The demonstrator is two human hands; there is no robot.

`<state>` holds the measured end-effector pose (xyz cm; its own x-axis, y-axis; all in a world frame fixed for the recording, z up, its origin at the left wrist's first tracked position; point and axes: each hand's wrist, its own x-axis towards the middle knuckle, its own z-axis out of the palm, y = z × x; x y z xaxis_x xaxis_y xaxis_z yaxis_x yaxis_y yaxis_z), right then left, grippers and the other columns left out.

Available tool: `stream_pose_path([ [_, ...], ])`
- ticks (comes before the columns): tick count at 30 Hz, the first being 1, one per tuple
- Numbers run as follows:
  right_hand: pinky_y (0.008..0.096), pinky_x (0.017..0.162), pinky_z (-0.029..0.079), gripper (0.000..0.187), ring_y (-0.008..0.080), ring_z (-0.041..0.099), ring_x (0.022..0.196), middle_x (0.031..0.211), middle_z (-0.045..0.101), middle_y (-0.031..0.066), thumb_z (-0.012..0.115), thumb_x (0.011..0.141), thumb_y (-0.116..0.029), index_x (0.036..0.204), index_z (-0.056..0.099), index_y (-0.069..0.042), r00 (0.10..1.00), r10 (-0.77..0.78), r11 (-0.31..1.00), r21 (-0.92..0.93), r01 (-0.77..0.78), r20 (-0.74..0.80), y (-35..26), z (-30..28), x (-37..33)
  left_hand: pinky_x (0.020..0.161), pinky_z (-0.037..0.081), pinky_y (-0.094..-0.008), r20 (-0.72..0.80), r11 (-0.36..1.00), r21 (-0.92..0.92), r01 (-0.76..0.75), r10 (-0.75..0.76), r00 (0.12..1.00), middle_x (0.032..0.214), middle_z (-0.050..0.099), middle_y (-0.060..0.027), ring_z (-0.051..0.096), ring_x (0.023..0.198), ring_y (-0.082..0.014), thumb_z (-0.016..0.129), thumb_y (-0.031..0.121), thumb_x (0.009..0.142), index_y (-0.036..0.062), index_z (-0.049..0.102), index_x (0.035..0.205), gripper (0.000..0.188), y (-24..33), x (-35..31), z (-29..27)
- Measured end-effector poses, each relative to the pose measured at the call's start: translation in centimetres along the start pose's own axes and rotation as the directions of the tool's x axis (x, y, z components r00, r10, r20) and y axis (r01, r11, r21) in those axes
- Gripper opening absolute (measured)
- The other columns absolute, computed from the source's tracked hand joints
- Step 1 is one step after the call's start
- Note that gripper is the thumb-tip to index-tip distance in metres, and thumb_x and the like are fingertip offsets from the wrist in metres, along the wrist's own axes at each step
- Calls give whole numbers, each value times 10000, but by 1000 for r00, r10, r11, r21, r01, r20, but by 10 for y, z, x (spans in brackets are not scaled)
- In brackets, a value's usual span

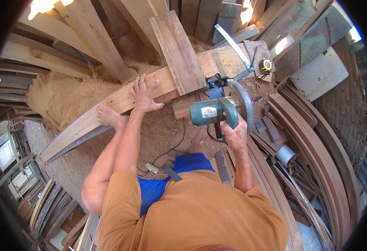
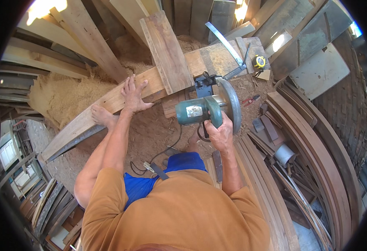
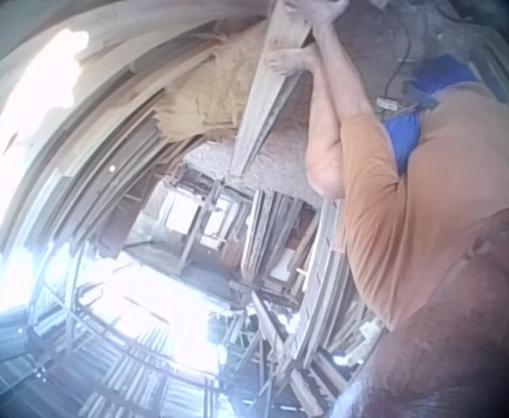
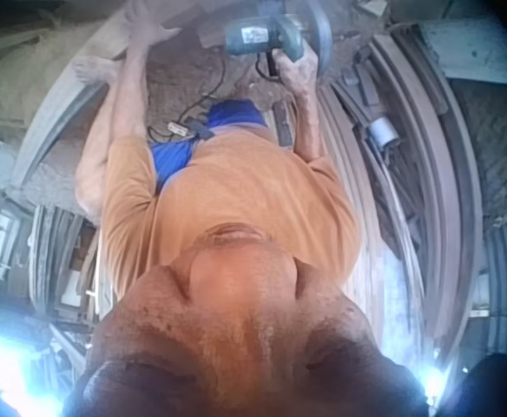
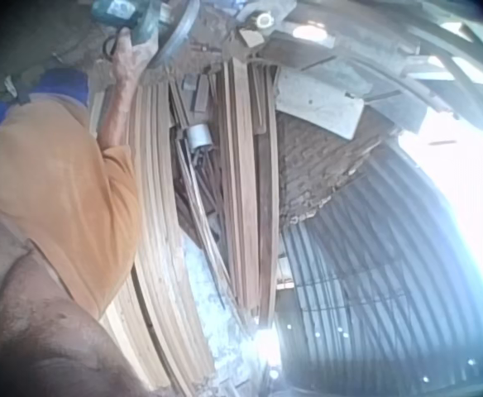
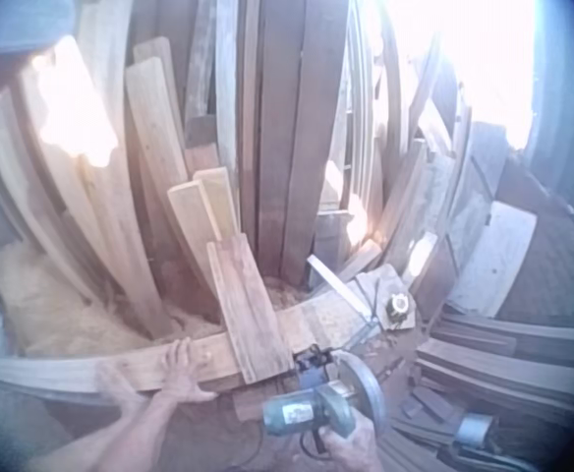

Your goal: The person uses a circular saw to cut a piece of lumber, then uses a square to mark a line on another wooden board.

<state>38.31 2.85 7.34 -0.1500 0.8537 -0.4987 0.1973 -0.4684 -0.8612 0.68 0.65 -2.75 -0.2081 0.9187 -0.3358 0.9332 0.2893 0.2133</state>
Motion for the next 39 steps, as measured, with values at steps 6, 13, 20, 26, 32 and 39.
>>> stream_pose_path([
  [6,261,675,502,291,67,584,754,852,641,-3,729,878,-49,1156,671,17,1000,-15,1000,11,15,-5,1,0,1,1215,135,-681,-8,1000,1,-6,6,1000,1700,170,-212,107,1579,-448,1012,401,490,349,541,1470,1088,-3,-1,2],
  [13,258,681,502,290,66,586,758,853,642,-6,730,879,-51,1155,674,16,1000,-15,1000,-13,16,10,2,1,2,1213,136,-682,-8,1000,6,-10,10,1000,1694,178,-212,113,1573,-455,1010,405,491,348,543,1467,1084,-2,-1,1],
  [20,261,684,507,307,71,594,763,861,651,2,732,876,-50,1168,672,19,1000,-13,1000,7,13,-2,3,-1,3,1211,142,-681,-8,1000,14,-15,15,1000,1695,176,-210,110,1574,-454,1010,403,493,354,537,1469,1085,-2,0,2],
  [26,262,679,508,305,73,594,757,858,651,7,730,874,-43,1166,669,19,999,-38,999,-6,38,25,4,-2,3,1213,133,-678,0,1000,15,-12,12,1000,1698,173,-208,104,1577,-453,1010,403,496,354,536,1471,1085,-4,1,3],
  [32,270,685,510,305,81,594,759,861,652,14,727,873,-39,1165,664,21,1000,28,999,46,-28,5,-3,1,-1,1217,126,-676,12,1000,15,2,-2,1000,1701,169,-206,91,1584,-447,1010,406,509,353,542,1473,1073,-2,-1,1],
  [39,274,733,506,298,83,589,801,879,648,10,722,883,-40,1169,658,16,999,-31,997,-73,32,12,-15,-3,-12,1221,121,-680,14,1000,0,1,-1,1000,1707,165,-213,90,1585,-455,1010,410,504,356,549,1473,1074,-3,-1,0],
])
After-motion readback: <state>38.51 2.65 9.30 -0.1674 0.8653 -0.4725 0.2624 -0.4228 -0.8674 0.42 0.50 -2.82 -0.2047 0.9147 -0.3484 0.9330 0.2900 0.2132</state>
